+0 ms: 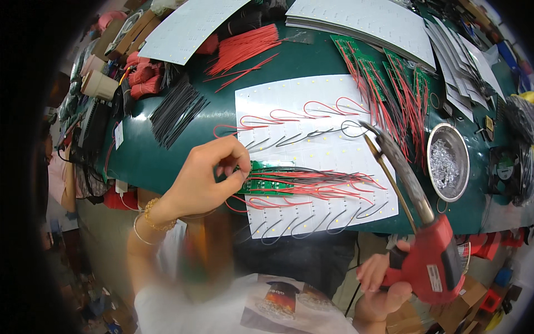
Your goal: The person splits an LED panel along perforated lines, solders red and black wires onto the panel using a soldering iron, and then solders wires from circuit boards to the panel.
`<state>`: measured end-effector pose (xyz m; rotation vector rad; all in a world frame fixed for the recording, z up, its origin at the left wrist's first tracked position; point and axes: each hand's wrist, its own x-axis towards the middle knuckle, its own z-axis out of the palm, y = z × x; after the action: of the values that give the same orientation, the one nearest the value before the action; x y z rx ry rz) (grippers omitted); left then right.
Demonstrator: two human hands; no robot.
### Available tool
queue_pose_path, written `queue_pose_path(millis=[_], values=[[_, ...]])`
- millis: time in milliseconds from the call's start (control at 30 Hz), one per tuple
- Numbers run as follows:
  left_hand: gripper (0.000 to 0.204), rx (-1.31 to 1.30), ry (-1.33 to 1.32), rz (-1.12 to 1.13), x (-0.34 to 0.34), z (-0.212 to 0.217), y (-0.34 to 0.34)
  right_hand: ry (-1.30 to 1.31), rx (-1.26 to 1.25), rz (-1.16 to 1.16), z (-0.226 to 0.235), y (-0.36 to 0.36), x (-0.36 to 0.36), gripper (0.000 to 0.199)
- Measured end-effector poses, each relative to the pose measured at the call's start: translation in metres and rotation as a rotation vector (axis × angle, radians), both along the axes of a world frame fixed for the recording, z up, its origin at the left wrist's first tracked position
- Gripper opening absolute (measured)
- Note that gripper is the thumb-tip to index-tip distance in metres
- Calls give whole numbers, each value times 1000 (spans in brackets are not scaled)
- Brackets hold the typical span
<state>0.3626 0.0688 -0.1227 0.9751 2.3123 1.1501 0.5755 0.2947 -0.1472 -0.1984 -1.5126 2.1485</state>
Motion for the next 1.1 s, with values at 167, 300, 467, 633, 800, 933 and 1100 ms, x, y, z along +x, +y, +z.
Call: queue_pose_path(millis=[167, 300, 467, 633, 800, 933, 1100], values=[[12, 483, -490, 91, -3, 0, -1, -17, -161, 143, 7, -23, -53, 62], [9, 595, -688, 148, -10, 2, -6, -65, -208, 164, -1, -41, -86, 56], [11, 497, -481, 335, -18, -5, -14, -130, -149, 146, -3, -43, -90, 57], [8, 146, 13, 327, -29, -27, -27, -184, -138, 204, 2, -42, -80, 64], [7, 3, 148, 250, -33, -33, -26, 6, 344, -142, 19, -44, -62, 90], [7, -32, 197, 267, -28, -35, -32, -202, 287, 43, -6, -33, -43, 98], [8, 0, 271, 257, -28, -37, -22, -549, 145, 161, -3, -38, -35, 102]])
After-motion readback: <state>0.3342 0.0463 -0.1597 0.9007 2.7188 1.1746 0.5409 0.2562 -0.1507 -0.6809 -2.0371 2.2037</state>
